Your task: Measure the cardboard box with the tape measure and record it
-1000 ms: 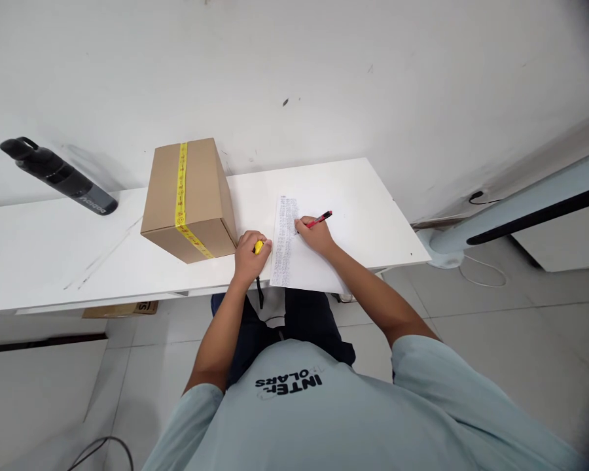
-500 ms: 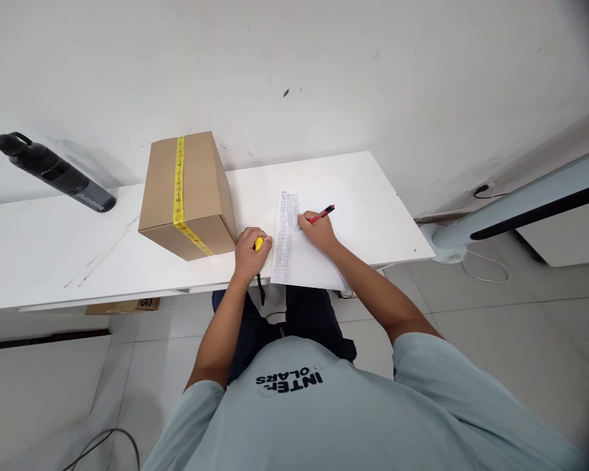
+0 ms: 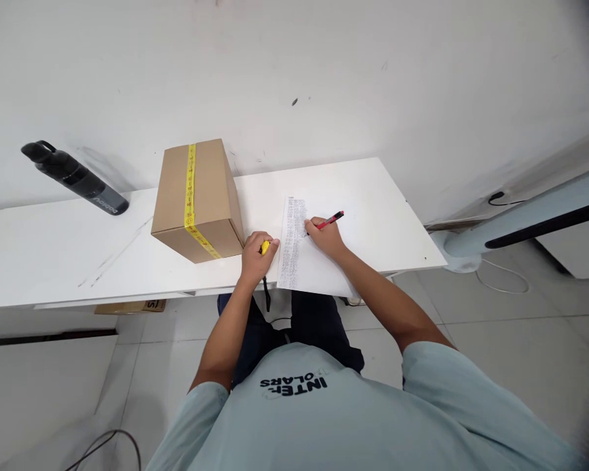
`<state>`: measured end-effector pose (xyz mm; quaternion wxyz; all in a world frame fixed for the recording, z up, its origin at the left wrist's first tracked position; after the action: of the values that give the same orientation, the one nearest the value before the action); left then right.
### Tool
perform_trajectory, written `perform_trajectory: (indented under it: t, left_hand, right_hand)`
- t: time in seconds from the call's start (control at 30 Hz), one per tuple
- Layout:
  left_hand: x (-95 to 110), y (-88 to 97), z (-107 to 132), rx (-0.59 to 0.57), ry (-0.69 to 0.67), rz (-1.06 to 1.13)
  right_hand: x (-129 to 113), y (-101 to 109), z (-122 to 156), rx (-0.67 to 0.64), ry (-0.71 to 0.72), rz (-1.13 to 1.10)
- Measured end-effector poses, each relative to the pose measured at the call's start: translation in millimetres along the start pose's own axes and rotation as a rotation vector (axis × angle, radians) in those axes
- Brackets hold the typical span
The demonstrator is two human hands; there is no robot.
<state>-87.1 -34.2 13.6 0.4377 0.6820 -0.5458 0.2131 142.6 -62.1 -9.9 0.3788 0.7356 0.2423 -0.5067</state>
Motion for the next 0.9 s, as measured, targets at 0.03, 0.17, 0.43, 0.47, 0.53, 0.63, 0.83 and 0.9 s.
perform_trajectory:
  t: [0.03,0.17,0.43,0.47,0.53,0.63,0.83,0.9]
  left_hand:
    - [0.1,0.4,-0.1,0.002,-0.001,0.001]
    - [0.3,1.3,0.1,0.007,-0.002,0.014]
    - [2.2,3.3,1.0,0.021,-0.001,0.018]
    - [2.5,3.6,1.0,0.025,0.0,0.019]
    - [2.6,4.0,0.8,0.034,0.004,0.021]
    - [2.1,3.8,0.8,0.036,0.01,0.027]
    - [1.2,3.9,0.8,0.034,0.017,0.035]
    - [1.4,3.9,0.7,0.036,0.016,0.039]
  right_hand:
    - [0.5,0.6,-0.1,0.011,-0.002,0.003]
    - [2.5,1.8,-0.7,0.037,-0.013,0.034]
    - [-0.5,-0.9,1.0,-0.009,0.002,0.052]
    - [-0.5,-0.8,1.1,-0.006,0.002,0.056]
    - [-0.5,-0.7,1.4,-0.003,0.003,0.065]
    - [-0.6,-0.2,2.1,-0.001,0.008,0.073]
    - [0.4,1.8,1.6,0.029,0.002,0.086]
    - [0.9,1.4,1.1,0.028,-0.003,0.091]
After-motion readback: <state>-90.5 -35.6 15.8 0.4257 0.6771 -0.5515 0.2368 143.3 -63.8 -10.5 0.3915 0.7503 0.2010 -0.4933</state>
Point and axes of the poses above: each hand's wrist, its own z-axis away from the middle knuckle, its own y-axis out of the back of the hand, x = y × z, the point moved 7 cm from there along -z, towards the middle knuckle, and after that the axes turned 11 degrees about x, right-handed, at the moved point
